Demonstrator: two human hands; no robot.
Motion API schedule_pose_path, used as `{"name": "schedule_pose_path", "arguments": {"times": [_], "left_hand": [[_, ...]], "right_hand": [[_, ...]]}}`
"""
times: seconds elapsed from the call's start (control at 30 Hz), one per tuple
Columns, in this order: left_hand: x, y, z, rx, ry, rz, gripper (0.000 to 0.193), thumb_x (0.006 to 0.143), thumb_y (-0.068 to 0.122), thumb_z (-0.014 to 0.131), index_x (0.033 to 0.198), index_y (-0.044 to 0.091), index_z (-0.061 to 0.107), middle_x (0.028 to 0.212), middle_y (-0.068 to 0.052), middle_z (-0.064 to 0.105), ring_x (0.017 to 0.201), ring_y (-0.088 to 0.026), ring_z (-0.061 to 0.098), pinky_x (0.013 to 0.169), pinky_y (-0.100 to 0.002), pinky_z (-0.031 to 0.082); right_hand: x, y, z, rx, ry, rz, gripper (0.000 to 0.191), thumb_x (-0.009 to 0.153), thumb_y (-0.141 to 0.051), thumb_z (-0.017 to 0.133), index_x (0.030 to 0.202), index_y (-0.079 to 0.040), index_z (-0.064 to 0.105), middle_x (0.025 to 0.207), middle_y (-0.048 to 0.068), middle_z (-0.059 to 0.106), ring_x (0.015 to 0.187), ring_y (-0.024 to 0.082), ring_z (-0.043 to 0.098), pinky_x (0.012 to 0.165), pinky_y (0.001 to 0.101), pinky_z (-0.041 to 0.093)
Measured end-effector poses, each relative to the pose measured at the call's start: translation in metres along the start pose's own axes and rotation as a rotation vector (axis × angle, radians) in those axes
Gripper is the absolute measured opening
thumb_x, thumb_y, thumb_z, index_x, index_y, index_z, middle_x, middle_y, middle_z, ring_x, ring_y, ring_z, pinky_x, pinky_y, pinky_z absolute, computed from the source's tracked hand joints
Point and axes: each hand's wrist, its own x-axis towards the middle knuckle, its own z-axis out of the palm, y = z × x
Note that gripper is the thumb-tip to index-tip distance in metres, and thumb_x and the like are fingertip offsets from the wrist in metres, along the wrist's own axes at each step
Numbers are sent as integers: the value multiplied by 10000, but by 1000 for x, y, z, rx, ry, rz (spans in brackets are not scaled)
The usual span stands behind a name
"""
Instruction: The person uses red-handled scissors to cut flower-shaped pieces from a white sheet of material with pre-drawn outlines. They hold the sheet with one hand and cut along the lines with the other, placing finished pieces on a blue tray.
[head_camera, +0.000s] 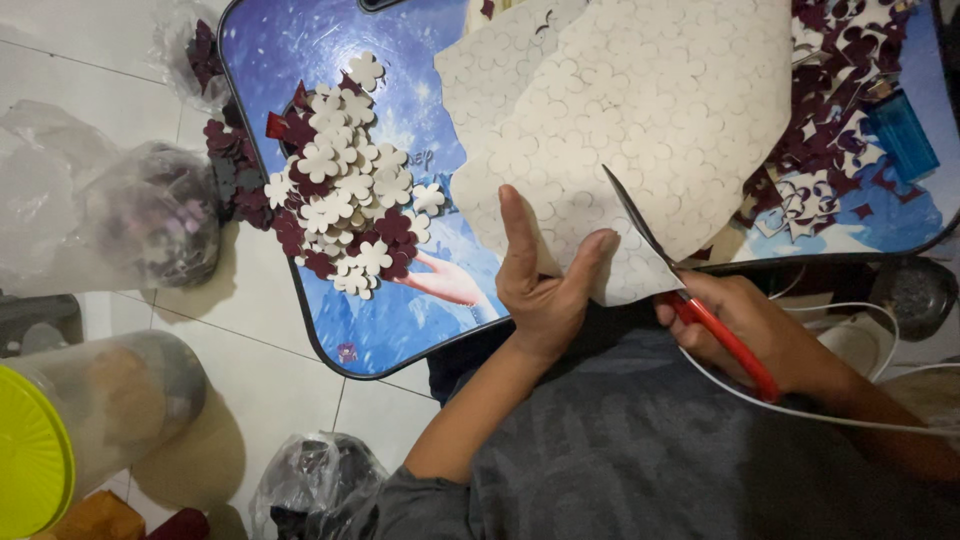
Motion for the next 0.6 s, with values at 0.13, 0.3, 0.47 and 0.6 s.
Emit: {"name": "schedule_pose_path", "arguments": {"times": [0.13,0.3,0.47,0.6], "left_hand": [[3,6,1,-30,23,-112,960,947,-34,776,1684,22,163,1533,-192,555,1176,-147,650,1013,-306,576],[12,13,-12,-115,-61,-165,967,948,-28,774,1690,15,155,1587,-189,492,1234,-139,619,1079,-307,551],[16,13,-22,-89,-123,-158,979,932,-19,790,1680,7,159,1700,-185,377,1367,-153,556,1157,-314,505],[16,6,-24,-83,-122,-100,973,925,-39,782,1677,0,165,1770,-189,182,1639,-217,232,1348,-362,246]], "right_hand": [[-2,2,-1,12,8,42,706,805,-761,500,896,-77,648,657,29,612,577,158,597,536,322,502],[-3,-3,-11,-29,-2,105,591,759,-660,650,819,-72,658,641,22,642,575,139,626,535,321,524],[-2,-9,-15,-51,-31,196,453,766,-484,761,764,-48,639,594,43,588,564,151,528,505,326,486],[0,-11,-14,-57,-17,233,360,797,-390,791,797,-60,645,592,32,626,549,131,638,519,301,534]]}}
